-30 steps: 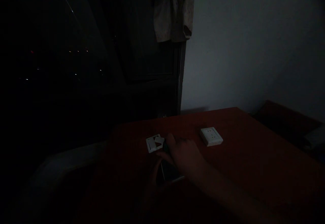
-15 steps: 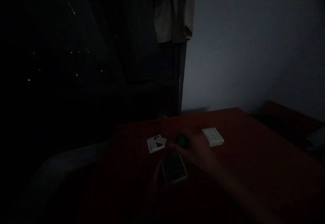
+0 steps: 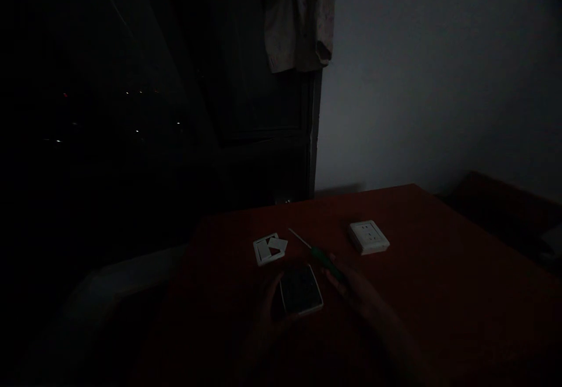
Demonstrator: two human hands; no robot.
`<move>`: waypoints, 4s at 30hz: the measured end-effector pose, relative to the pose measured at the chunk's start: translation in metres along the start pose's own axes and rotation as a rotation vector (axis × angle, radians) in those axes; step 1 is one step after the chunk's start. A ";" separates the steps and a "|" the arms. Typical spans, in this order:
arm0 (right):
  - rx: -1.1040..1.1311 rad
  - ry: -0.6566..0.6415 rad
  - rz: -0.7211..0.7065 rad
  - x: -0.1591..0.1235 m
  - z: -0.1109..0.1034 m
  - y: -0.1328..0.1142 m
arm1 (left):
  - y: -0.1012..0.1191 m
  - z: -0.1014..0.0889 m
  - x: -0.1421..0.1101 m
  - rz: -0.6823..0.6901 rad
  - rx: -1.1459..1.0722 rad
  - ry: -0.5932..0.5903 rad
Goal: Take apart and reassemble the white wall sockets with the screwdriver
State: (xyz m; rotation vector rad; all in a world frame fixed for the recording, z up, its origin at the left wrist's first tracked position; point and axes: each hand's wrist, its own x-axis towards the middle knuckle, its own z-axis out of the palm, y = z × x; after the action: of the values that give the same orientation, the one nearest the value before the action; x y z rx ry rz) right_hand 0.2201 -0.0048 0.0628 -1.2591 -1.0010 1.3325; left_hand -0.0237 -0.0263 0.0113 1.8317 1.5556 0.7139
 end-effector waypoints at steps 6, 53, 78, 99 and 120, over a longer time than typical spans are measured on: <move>0.193 -0.013 0.054 0.004 0.005 -0.005 | -0.007 0.000 0.002 0.039 0.026 0.000; 0.326 -0.169 0.124 0.025 0.010 0.045 | 0.018 -0.014 0.109 0.042 0.724 0.225; 0.133 -0.165 0.022 0.025 0.016 0.057 | 0.037 0.009 0.035 0.180 0.086 -0.150; -0.152 -0.105 -0.152 0.027 0.018 0.066 | 0.033 0.011 0.028 0.107 0.061 0.048; -0.359 -0.145 -0.249 0.024 0.026 0.064 | 0.034 0.023 0.023 0.001 -0.089 0.101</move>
State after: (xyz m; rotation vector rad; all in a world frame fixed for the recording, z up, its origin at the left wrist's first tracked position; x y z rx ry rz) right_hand 0.1872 0.0112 -0.0007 -1.2604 -1.4985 1.0922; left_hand 0.0197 -0.0101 0.0217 1.7547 1.5611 0.8747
